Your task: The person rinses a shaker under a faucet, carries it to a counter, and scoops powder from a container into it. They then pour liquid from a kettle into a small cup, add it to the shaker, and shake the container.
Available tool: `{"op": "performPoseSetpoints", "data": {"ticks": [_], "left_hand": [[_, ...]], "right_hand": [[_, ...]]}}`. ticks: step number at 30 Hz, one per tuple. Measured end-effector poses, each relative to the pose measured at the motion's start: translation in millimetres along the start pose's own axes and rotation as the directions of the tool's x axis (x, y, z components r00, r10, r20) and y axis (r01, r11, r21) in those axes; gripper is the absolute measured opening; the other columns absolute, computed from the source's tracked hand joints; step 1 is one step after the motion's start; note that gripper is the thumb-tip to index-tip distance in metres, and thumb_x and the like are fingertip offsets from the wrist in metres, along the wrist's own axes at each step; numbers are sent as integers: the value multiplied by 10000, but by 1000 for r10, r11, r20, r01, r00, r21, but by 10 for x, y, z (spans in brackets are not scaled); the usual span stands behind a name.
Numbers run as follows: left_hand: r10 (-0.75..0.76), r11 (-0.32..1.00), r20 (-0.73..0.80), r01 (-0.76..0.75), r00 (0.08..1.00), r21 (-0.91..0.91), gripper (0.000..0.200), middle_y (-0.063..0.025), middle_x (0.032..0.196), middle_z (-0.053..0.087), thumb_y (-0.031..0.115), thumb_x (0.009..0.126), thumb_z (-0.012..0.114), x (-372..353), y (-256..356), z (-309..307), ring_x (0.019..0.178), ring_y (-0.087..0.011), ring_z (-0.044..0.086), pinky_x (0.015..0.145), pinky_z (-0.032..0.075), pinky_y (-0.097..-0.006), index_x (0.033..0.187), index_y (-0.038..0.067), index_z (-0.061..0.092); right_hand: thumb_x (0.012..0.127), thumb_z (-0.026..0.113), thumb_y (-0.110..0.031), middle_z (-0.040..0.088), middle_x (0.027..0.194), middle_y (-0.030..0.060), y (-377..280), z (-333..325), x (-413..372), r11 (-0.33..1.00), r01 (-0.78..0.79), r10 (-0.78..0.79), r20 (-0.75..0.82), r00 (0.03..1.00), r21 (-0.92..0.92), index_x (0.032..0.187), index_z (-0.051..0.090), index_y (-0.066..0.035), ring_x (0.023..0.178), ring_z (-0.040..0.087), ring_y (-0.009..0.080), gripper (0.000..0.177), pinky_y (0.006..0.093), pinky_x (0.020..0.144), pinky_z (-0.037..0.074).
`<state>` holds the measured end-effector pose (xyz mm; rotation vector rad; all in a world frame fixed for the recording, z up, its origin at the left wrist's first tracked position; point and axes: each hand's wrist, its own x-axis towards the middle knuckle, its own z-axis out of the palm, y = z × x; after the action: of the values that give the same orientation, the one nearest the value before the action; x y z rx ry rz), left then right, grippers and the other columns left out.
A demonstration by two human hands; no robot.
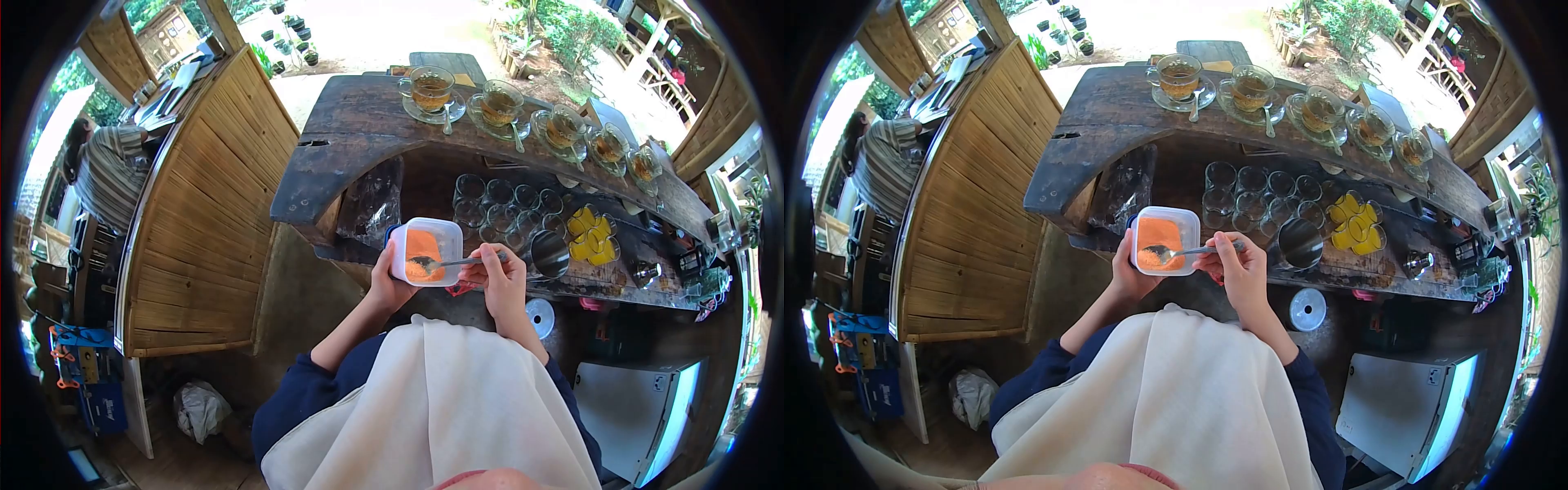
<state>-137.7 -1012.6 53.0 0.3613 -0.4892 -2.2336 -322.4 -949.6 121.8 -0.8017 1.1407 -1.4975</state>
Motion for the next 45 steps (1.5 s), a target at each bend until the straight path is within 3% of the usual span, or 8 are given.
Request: {"op": "performPoseSetpoints", "data": {"ticks": [7, 15, 21, 29, 32, 39, 43, 45], "left_hand": [[-24, 1000, -44, 24, 999, -4, 643, -140, 1378, 439, 520, 933, 375, -10, -27, 59, 1275, -304, 432, 1060, 340, -499, 1387, 65, 358], [-29, 999, -29, 30, 999, 44, 651, -97, 1411, 412, 572, 933, 305, 40, -115, 20, 1295, -297, 405, 1047, 324, -524, 1414, 136, 346], [-91, 994, -32, 92, 995, 54, 655, -83, 1411, 416, 588, 924, 309, 124, -194, 4, 1281, -290, 419, 1030, 347, -512, 1413, 154, 353], [-144, 987, 69, 138, 987, 80, 638, -82, 1399, 429, 574, 924, 308, 298, -330, 87, 1271, -292, 433, 1010, 376, -519, 1404, 157, 360], [-164, 984, 43, 160, 986, 83, 634, -86, 1403, 421, 568, 925, 301, 328, -371, 123, 1277, -297, 428, 1010, 377, -529, 1406, 158, 354], [-230, 969, 12, 228, 973, 92, 643, -82, 1420, 400, 582, 926, 280, 387, -440, 88, 1285, -303, 416, 1015, 366, -534, 1417, 171, 335], [-227, 974, 43, 227, 973, 13, 640, -107, 1394, 423, 554, 935, 325, 400, -469, 116, 1276, -297, 429, 1031, 366, -501, 1405, 121, 339], [-246, 969, 20, 246, 969, 15, 647, -106, 1401, 416, 560, 932, 328, 395, -474, 117, 1284, -301, 419, 1032, 362, -501, 1408, 122, 337]], "right_hand": [[967, 528, -219, 678, 760, 103, 5, -38, -14, 1000, -9, 9, -29, 1000, 21, 901, 597, -4, 658, 684, 156, 235, 222, 555, 517], [968, 520, -190, 662, 823, 127, -77, -228, -66, 963, 203, -169, -191, 967, 179, 961, 604, 15, 719, 671, 202, 222, 309, 684, 571], [961, 529, -159, 660, 844, 141, -254, -576, -184, 925, 354, -296, -326, 898, 136, 974, 603, 27, 738, 670, 211, 200, 319, 708, 561], [956, 526, -96, 658, 857, 115, -502, -934, -514, 846, 355, -522, -487, 700, -397, 986, 611, 62, 755, 654, 164, 183, 233, 726, 516], [937, 537, -64, 652, 844, 103, -349, -1077, -594, 626, 240, -652, -329, 683, -742, 980, 630, 28, 731, 632, 125, 137, 210, 670, 453], [912, 552, -20, 651, 931, 129, -168, -1119, -703, 505, 229, -682, -222, 697, -832, 970, 635, 32, 644, 649, 155, 114, 249, 605, 504], [912, 549, -11, 648, 978, 145, -124, -1136, -731, 480, 346, -767, -193, 612, -806, 994, 637, 26, 638, 647, 161, 127, 253, 582, 516], [916, 546, -17, 646, 980, 152, -133, -1170, -711, 445, 275, -711, -150, 687, -852, 991, 635, 31, 628, 645, 168, 126, 255, 575, 516]]}}
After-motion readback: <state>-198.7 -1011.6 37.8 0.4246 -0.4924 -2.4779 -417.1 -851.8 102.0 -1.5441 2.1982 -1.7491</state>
